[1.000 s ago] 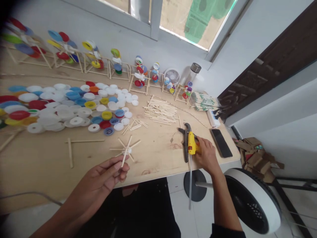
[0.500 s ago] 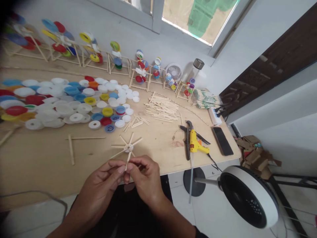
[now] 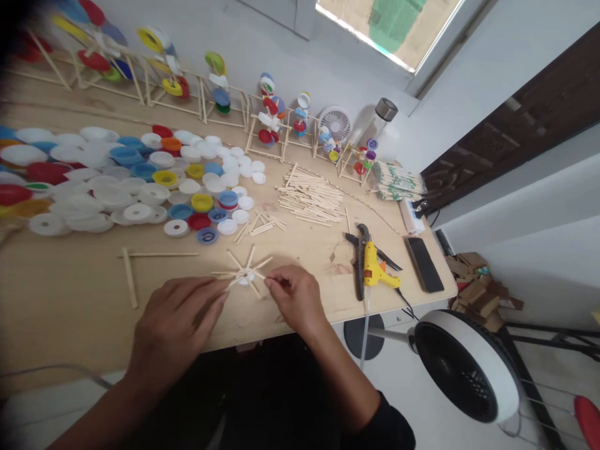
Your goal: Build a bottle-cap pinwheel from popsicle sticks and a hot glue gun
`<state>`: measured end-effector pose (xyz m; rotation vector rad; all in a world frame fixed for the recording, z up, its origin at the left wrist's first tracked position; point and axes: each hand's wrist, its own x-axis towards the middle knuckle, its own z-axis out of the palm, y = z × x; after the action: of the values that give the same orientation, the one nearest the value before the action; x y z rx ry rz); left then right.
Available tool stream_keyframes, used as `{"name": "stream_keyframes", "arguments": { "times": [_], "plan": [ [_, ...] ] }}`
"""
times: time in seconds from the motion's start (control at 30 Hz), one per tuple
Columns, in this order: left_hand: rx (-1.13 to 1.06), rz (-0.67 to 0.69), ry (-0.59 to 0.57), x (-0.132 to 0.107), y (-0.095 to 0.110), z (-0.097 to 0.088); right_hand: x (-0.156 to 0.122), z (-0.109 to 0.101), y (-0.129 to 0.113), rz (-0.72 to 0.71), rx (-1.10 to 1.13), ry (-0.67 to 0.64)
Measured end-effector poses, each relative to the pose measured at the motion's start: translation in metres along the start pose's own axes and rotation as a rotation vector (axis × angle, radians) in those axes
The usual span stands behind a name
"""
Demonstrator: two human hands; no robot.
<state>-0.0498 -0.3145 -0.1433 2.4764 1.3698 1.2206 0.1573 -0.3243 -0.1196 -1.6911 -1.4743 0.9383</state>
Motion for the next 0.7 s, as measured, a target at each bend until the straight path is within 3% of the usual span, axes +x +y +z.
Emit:
{"name": "stream_keyframes", "arguments": {
  "times": [0.27, 0.7],
  "plan": [
    [0.080, 0.058, -0.053, 0.001, -0.001, 0.007, 0.011, -0.002, -0.002, -0.144, -0.320, -0.109],
    [0.038, 0.005, -0.111, -0.001, -0.004, 0.009, 0.018, -0.003, -0.006, -0.151, -0.405, -0.199]
  ]
}}
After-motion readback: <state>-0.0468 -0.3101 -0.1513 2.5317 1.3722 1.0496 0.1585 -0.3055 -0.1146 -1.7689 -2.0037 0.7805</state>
